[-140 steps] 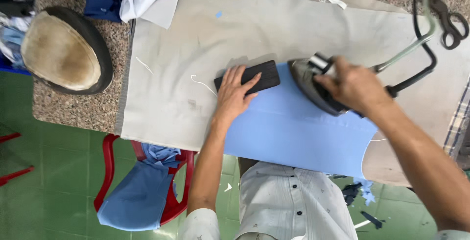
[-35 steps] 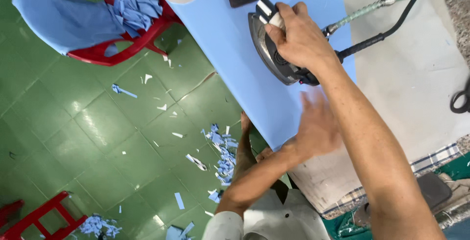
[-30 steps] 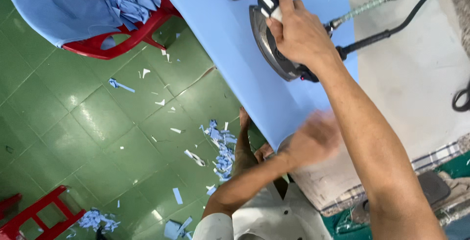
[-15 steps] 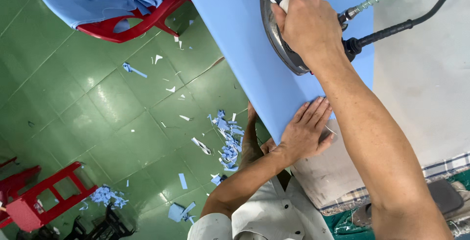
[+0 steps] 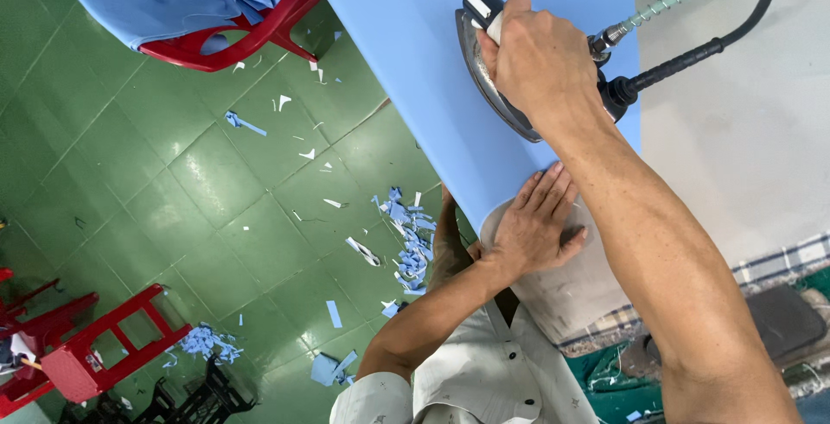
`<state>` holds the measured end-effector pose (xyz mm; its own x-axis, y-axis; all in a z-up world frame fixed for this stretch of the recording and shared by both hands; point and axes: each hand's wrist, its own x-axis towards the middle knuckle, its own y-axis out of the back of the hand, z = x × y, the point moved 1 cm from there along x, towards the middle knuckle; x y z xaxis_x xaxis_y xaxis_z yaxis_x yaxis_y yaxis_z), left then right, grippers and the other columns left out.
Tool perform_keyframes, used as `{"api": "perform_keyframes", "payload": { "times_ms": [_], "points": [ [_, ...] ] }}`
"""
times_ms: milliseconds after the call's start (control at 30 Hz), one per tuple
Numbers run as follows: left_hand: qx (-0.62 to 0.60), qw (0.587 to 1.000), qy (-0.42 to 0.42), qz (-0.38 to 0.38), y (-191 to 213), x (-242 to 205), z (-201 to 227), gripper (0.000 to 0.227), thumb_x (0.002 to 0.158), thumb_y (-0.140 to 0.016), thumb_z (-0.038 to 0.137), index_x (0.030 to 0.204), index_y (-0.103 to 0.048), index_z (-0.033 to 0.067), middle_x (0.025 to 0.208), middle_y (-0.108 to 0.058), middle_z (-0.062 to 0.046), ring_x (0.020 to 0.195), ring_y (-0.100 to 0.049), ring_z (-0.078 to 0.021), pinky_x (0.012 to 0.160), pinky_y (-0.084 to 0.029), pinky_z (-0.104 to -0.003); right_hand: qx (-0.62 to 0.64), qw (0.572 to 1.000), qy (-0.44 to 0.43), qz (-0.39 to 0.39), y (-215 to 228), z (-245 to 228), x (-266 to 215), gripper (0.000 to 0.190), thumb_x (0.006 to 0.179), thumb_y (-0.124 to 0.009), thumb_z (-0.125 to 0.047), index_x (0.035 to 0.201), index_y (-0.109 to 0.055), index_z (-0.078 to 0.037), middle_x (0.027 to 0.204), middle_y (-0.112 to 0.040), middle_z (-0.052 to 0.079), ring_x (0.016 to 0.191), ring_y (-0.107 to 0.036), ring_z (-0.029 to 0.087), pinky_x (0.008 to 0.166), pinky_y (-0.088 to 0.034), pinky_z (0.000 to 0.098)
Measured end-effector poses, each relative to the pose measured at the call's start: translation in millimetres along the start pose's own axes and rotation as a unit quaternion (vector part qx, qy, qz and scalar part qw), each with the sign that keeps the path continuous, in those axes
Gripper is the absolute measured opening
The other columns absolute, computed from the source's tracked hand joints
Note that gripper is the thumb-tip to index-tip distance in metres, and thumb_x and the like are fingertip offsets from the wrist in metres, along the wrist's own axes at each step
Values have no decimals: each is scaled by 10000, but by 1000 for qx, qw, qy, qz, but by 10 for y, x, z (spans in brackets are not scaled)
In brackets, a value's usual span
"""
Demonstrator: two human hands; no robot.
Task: The person irons a light blue fabric piece on a work table using a steam iron and a black pressing block. The person repeatedly moves the iron over the fabric, adjusts the fabric's position, and uses the block to press seams. At the end, the person uses scissors to trim the fabric edge.
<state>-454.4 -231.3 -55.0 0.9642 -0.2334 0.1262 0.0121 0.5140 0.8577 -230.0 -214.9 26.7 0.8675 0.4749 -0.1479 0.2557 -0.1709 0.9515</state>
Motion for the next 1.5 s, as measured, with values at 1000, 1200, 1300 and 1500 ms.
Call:
{"api": "perform_keyframes", "payload": {
  "times_ms": [1000,1200,1300,1500],
  "points": [
    [5,1000,-23,18,-47,-66,26,731,987,-435,460,1502,-497,-55,1620,-415,-205,1554,-344,-317,1316,-277,-461,23,999,-28,1,-28,113,-278,499,1187,-515,-474,1025,-473,-3,608,-594,134,451,-586,399,361,-467,499],
    [-15,995,-91,46,-49,-135,18,670,1013,-476,405,1483,-493,-73,1538,-515,-252,1496,-441,-373,1287,-350,-482,5,999,-30,-15,24,139,-506,486,1193,-482,-457,1047,-481,6,633,-607,148,465,-607,411,350,-473,500],
    [-11,992,-117,45,-64,-183,1,639,1026,-490,413,1465,-525,-50,1498,-567,-241,1465,-488,-354,1272,-371,-468,1,999,-33,-3,-4,182,-646,491,1186,-486,-461,1035,-490,5,634,-610,160,454,-593,421,359,-464,508],
    [28,947,-290,135,-43,-268,3,250,990,-661,220,1043,-756,-6,1191,-751,-172,1160,-717,-298,1089,-539,-389,9,998,-64,-17,-59,254,-875,510,1179,-481,-484,1021,-470,1,639,-615,167,479,-596,444,387,-458,530]
  ]
}}
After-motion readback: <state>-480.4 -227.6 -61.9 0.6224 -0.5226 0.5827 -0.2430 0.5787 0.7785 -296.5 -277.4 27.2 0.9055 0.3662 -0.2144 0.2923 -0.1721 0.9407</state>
